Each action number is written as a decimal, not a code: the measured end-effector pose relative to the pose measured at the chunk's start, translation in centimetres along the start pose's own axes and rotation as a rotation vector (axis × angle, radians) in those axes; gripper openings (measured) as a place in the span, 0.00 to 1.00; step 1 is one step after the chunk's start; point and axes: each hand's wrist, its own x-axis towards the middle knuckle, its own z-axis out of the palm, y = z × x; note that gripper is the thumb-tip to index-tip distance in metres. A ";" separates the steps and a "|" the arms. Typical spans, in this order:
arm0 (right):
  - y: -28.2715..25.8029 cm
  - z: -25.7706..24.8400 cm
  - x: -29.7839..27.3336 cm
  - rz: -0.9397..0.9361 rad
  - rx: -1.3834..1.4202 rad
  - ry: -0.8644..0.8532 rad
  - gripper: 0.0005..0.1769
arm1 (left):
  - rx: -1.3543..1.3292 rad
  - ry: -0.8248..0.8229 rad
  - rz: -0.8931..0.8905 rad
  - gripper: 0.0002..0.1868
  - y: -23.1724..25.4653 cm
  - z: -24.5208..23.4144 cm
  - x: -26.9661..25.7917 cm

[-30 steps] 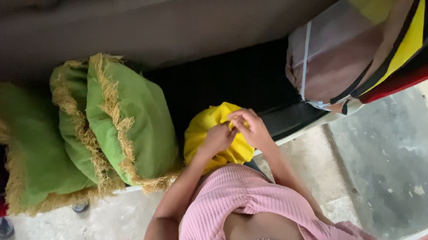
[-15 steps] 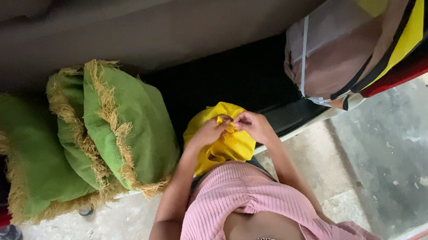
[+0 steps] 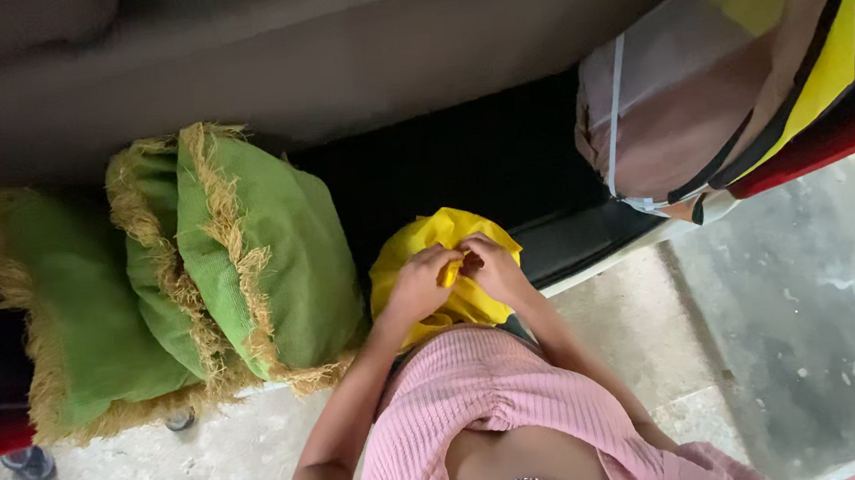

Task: The person loads items into the open trunk of a car. They place a yellow drawstring bag, a tote bag, two helmets, a basket of toys, a box of toys, and a red ride-on toy car into the trunk.

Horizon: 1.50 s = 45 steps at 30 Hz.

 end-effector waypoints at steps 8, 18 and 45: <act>1.5 2.0 -0.4 -0.126 -0.287 0.012 0.10 | 0.020 0.079 0.144 0.19 0.2 -0.7 -1.3; 3.6 -0.5 0.5 0.460 0.540 -0.300 0.15 | -0.067 0.081 0.025 0.18 0.4 -0.3 -2.0; 7.5 -1.4 2.3 0.096 -0.143 0.192 0.11 | 0.250 0.113 -0.081 0.19 1.0 -2.1 -6.8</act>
